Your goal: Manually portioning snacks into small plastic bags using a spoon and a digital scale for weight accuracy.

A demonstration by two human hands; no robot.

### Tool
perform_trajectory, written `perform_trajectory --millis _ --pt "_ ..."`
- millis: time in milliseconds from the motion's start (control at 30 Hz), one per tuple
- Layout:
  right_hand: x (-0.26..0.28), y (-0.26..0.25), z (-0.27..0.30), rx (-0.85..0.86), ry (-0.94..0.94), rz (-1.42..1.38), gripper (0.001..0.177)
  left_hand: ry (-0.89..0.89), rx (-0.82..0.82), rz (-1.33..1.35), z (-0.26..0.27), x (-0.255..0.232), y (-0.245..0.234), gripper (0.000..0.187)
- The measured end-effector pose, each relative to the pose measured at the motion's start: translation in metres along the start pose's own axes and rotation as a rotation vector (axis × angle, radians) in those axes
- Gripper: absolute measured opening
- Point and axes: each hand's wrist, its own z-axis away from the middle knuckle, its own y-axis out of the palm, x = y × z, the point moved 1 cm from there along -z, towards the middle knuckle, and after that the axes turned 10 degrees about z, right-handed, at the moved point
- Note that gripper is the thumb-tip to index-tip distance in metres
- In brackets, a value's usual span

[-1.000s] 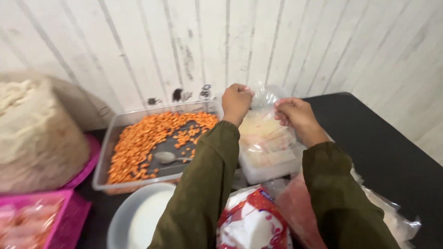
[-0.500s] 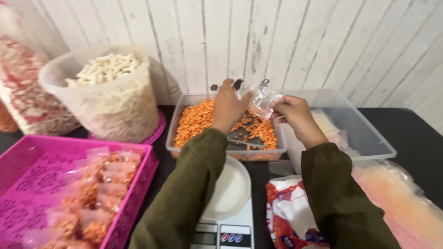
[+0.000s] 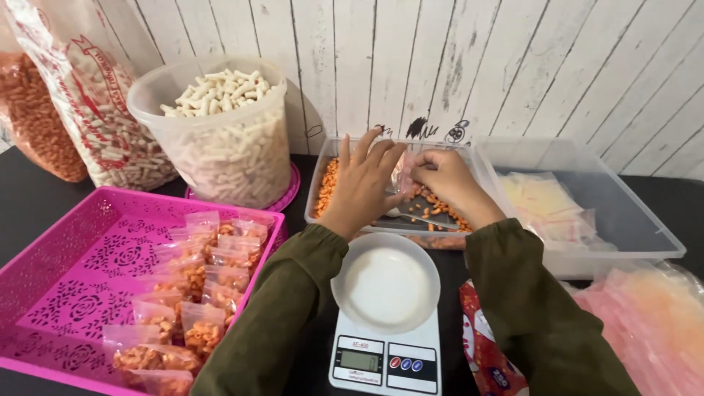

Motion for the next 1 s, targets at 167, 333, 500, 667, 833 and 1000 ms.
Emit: perform_trajectory --millis 167,333,500,667,833,1000 --pt "0.006 0.008 0.005 -0.021 0.01 0.003 0.018 -0.01 -0.044 0.059 0.007 0.009 0.0 0.08" --pt "0.007 0.016 0.01 -0.022 0.038 -0.075 0.02 -0.034 -0.109 0.059 0.012 0.028 0.022 0.082" --pt "-0.007 0.023 0.0 0.007 0.064 -0.155 0.021 -0.056 -0.155 0.07 0.011 0.036 0.035 0.08" --pt "-0.02 0.029 -0.014 -0.025 0.074 -0.083 0.017 -0.081 -0.119 0.097 0.011 0.041 0.046 0.087" --pt "-0.036 0.039 -0.033 -0.007 0.115 -0.093 0.017 -0.085 -0.145 0.051 0.012 0.056 0.063 0.08" --pt "-0.046 0.045 -0.044 0.043 0.135 -0.152 0.016 -0.172 -0.048 0.08 0.014 0.069 0.076 0.086"
